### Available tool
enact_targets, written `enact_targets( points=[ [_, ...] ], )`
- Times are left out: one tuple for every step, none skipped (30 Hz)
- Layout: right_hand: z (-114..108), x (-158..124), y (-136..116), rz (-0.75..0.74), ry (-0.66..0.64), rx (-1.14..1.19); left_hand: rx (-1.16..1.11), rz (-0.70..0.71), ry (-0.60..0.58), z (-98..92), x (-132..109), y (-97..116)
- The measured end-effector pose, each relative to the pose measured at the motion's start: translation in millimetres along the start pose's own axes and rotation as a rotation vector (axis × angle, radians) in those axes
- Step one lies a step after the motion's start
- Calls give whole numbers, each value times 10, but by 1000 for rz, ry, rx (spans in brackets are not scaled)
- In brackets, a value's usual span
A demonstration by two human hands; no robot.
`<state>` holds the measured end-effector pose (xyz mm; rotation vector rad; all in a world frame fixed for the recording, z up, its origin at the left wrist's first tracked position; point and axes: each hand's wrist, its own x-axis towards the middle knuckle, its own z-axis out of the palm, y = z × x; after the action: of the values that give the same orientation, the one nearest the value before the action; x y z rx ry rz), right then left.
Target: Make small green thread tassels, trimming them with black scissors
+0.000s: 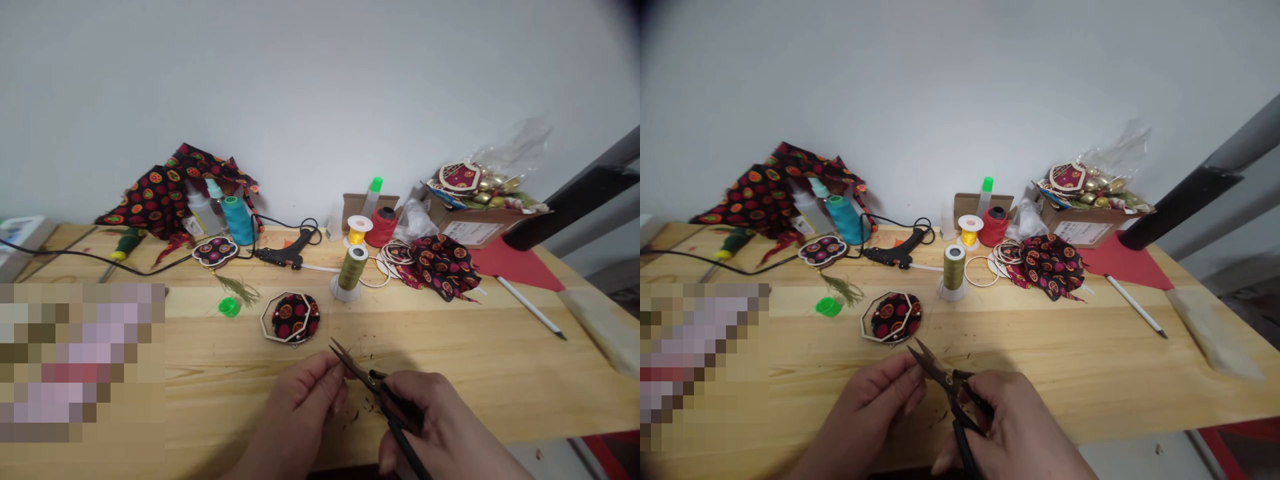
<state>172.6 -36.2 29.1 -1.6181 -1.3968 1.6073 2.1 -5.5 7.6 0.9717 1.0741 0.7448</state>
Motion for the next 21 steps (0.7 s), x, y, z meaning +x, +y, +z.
enact_targets(
  points=[
    [0,-1,-3,-1,-4,21,-2,0,-2,-2,0,-1],
    [0,-2,-8,-3,-11,41,-3,-1,-4,-4,-2,0],
    [-2,-3,-14,-7,-21,60,-9,1,-4,-6,-4,1],
    [-5,-3,-20,-12,-35,76,-16,0,-4,-7,-6,3],
    [-9,-3,-25,-20,-46,85,-23,-2,-5,-8,-8,5],
    [-15,-1,-30,-26,-55,82,-25,-4,-7,-9,-10,7],
    [-22,2,-32,-34,-52,60,-23,-7,-10,-9,-12,8],
    [-29,6,-31,-44,-37,19,-19,-8,-11,-10,-13,7],
    [-36,11,-27,-57,-15,-35,-16,-9,-10,-10,-13,5],
    [-42,15,-21,-71,6,-89,-16,-11,-7,-10,-13,0],
    [-47,17,-15,-83,18,-133,-20,-12,-5,-12,-12,-5],
    [-50,16,-11,-89,22,-162,-27,-9,-4,-16,-11,-11],
    [-52,10,-10,-87,14,-175,-33,-7,-1,-22,-10,-16],
    [-56,0,-15,-74,3,-182,-39,-7,7,-33,-9,-19],
    [-62,-16,-27,-54,-5,-199,-52,-13,23,-48,-8,-17],
    [-75,-38,-42,-44,-18,-242,-76,-22,51,-68,-8,-11],
    [-95,-65,-60,-50,-37,-311,-113,-35,90,-93,-9,0],
    [-124,-95,-73,-73,-51,-395,-156,-47,133,-121,-11,17],
    [-163,-127,-79,-108,-61,-492,-200,-51,176,-152,-14,38],
    [-210,-159,-74,-143,-57,-584,-243,-44,213,-184,-18,63],
    [-267,-186,-54,-169,-36,-671,-282,-27,244,-214,-25,91]
  ],
)
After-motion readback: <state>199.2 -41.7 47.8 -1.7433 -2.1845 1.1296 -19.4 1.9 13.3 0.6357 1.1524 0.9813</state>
